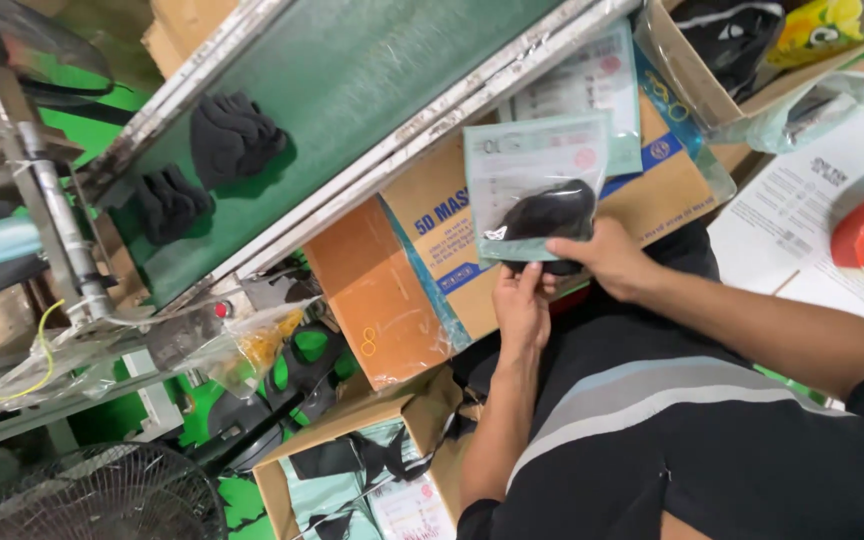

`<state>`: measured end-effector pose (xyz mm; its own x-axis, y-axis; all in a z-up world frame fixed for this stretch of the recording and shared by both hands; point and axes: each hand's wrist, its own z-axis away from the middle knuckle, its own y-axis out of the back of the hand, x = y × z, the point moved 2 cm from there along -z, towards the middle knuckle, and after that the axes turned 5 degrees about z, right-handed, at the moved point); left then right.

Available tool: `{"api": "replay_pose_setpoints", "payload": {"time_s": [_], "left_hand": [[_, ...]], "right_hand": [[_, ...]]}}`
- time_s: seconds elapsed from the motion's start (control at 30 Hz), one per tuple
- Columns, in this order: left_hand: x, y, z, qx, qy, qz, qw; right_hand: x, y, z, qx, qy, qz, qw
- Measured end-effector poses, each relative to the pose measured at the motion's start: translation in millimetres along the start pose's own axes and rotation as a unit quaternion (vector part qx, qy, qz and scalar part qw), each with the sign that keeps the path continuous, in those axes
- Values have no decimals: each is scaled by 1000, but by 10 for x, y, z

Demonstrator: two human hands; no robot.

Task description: Manual sorting and packing of black face masks into individual plastic bags and shipping boxes.

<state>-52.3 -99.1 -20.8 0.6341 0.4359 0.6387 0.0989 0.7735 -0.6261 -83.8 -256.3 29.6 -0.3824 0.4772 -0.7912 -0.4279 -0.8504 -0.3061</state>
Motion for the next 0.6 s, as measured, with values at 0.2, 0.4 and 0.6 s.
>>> {"api": "replay_pose_setpoints", "payload": {"time_s": [0.2,0.4,0.6], "left_hand": [[577,-580,160,-97,-23,278,955],[922,-278,93,60,-225,-251,939],[1216,-464,416,-60,-299,-490,817]], "right_hand": [[354,-72,-35,-37,29,-55,997],[311,-165,289,-271,-84,308,908],[-1151,-467,863,64,486,497,716]]}}
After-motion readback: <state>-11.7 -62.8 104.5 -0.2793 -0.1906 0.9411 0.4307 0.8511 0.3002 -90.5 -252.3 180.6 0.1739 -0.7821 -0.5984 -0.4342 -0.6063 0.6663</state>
